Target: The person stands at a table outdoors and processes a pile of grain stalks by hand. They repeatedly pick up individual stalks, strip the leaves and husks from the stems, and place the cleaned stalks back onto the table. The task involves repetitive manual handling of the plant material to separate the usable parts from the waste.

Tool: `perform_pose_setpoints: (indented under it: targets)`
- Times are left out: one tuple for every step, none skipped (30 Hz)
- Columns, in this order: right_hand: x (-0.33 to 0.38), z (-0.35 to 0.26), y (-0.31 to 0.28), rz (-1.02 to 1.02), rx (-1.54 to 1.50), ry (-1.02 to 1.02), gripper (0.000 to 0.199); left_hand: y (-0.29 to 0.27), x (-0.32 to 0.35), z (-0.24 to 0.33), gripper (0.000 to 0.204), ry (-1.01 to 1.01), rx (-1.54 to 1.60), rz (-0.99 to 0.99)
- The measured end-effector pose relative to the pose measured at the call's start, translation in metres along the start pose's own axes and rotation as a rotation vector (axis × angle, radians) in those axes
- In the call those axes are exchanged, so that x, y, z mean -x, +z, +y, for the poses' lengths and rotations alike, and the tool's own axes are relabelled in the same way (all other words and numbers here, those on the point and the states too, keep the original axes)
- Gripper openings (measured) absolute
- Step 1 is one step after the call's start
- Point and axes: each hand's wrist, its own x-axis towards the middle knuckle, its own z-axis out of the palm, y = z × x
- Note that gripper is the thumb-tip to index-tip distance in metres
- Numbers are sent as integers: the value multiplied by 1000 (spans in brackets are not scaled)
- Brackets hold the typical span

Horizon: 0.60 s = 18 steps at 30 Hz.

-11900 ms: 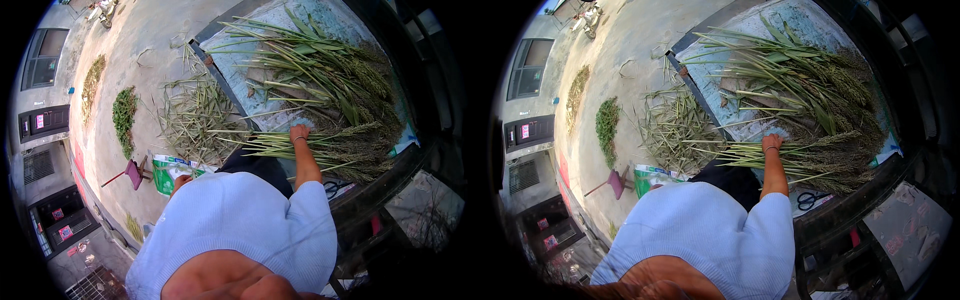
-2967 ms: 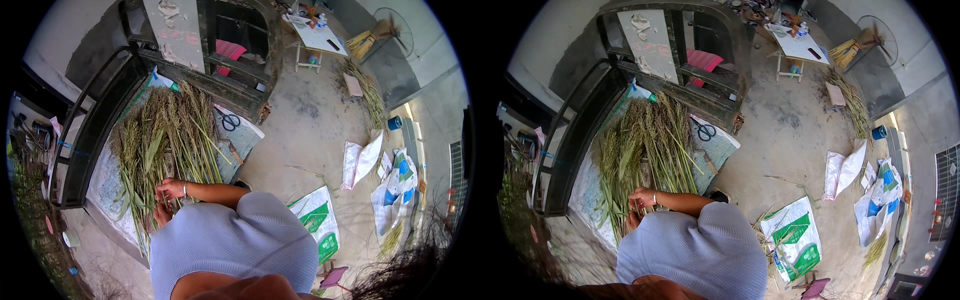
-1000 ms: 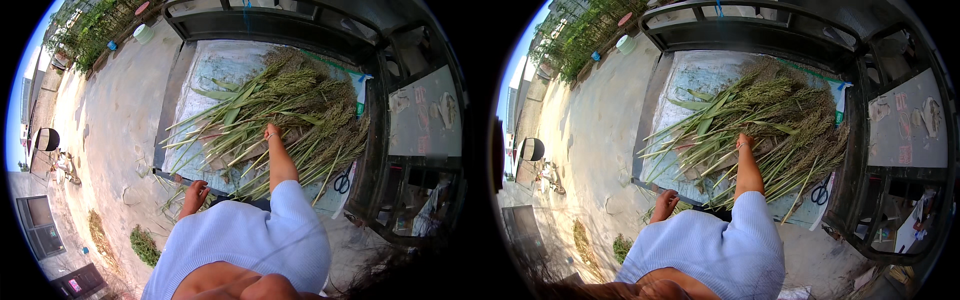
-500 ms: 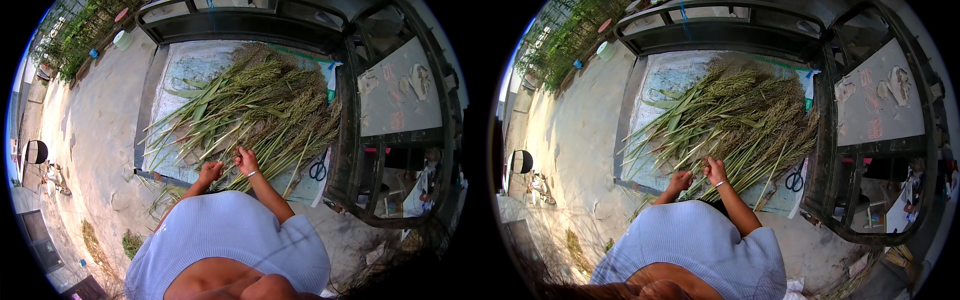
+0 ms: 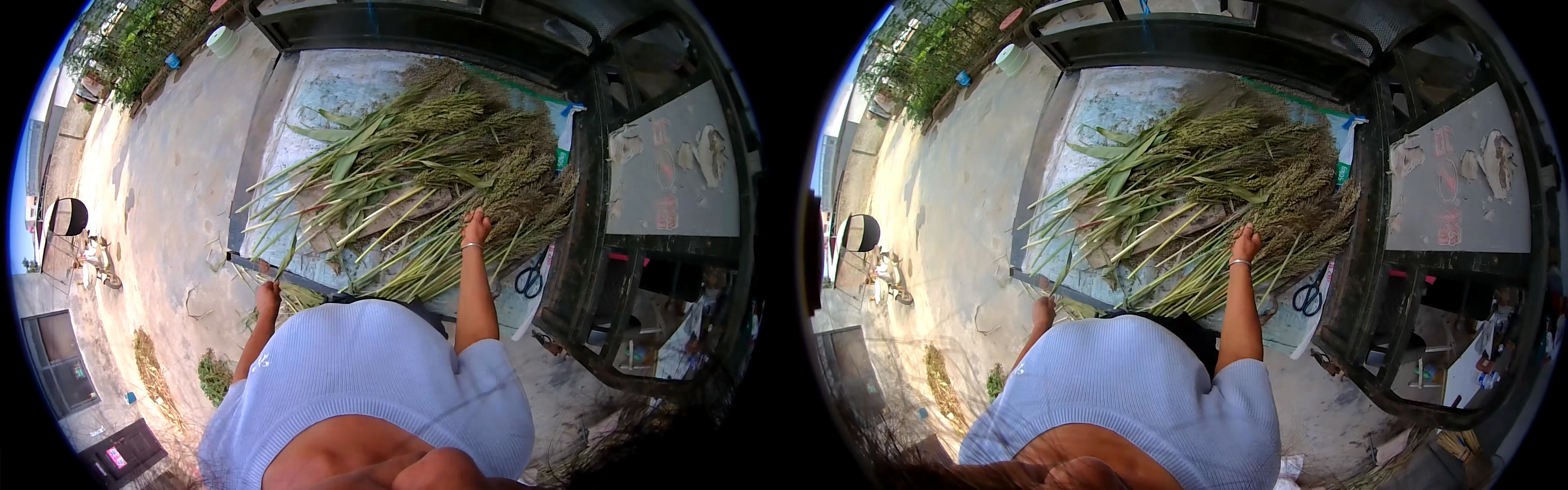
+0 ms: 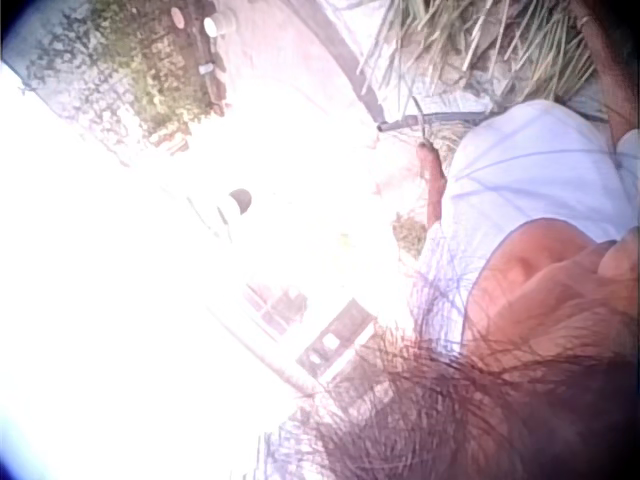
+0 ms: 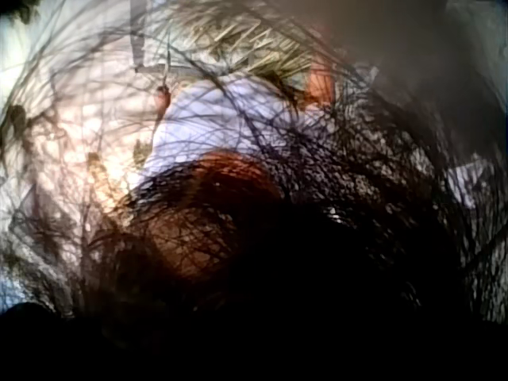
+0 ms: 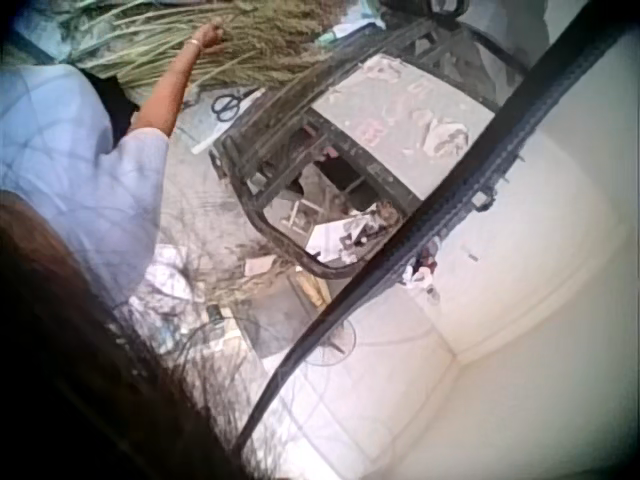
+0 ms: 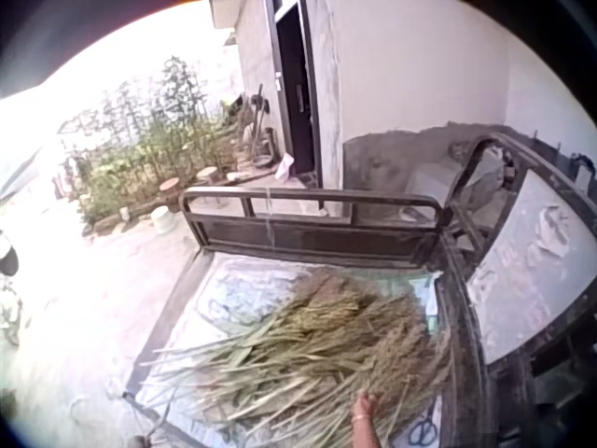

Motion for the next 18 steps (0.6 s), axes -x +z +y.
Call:
perform_pose_setpoints:
  targets:
    - [-30, 1, -17, 89, 390, 89, 28, -16, 12, -34, 33, -23, -8, 88]
    - [-51, 2, -21, 167, 785, 180, 35, -32, 29, -63, 32, -174, -74, 112]
    - [-48, -2, -13, 286, 889, 102, 39, -48, 52, -77, 30, -268, -151, 178]
    - [-32, -18, 8, 377, 1005, 13, 44, -52, 81, -108, 30, -447, -230, 168]
    - [-19, -28, 27, 475, 1109, -77, 49, -45, 111, -146, 32, -569, -230, 196]
    - [-16, -22, 46, 423, 1106, -158, 47, -37, 132, -170, 34, -688, -226, 219]
    - [-18, -14, 68, 363, 1107, -258, 44, -24, 149, -171, 37, -785, -233, 131]
    - [-37, 12, 77, 230, 993, -268, 42, -16, 144, -167, 40, -824, -253, 33]
    - [-60, 46, 91, 21, 778, -231, 35, -20, 136, -156, 43, -869, -272, -58]
    - [-24, 41, 136, -271, 467, 126, 29, 6, 154, -173, 46, -803, -254, -50]
    - [-14, 59, 182, -287, 29, 558, 27, 22, 155, -185, 49, -697, -225, -37]
    - [-11, 71, 196, -220, -92, 595, 28, 23, 138, -182, 47, -560, -63, -26]
    - [-10, 81, 210, -160, -92, 604, 26, 29, 130, -167, 46, -448, 138, -22]
    - [-24, 87, 202, -35, -147, 599, 25, 14, 85, -114, 40, -370, 168, 9]
    - [-29, 90, 198, -30, -159, 571, 20, -13, 60, -42, 34, -330, 208, 62]
    - [-32, 95, 195, -62, -117, 516, 16, -33, 47, -12, 29, -168, 214, 161]
    - [-25, 93, 191, -175, -127, 481, 14, -48, 36, 16, 25, -19, 208, 257]
    - [-16, 87, 185, -287, -135, 442, 13, -69, 27, 54, 24, 120, 209, 359]
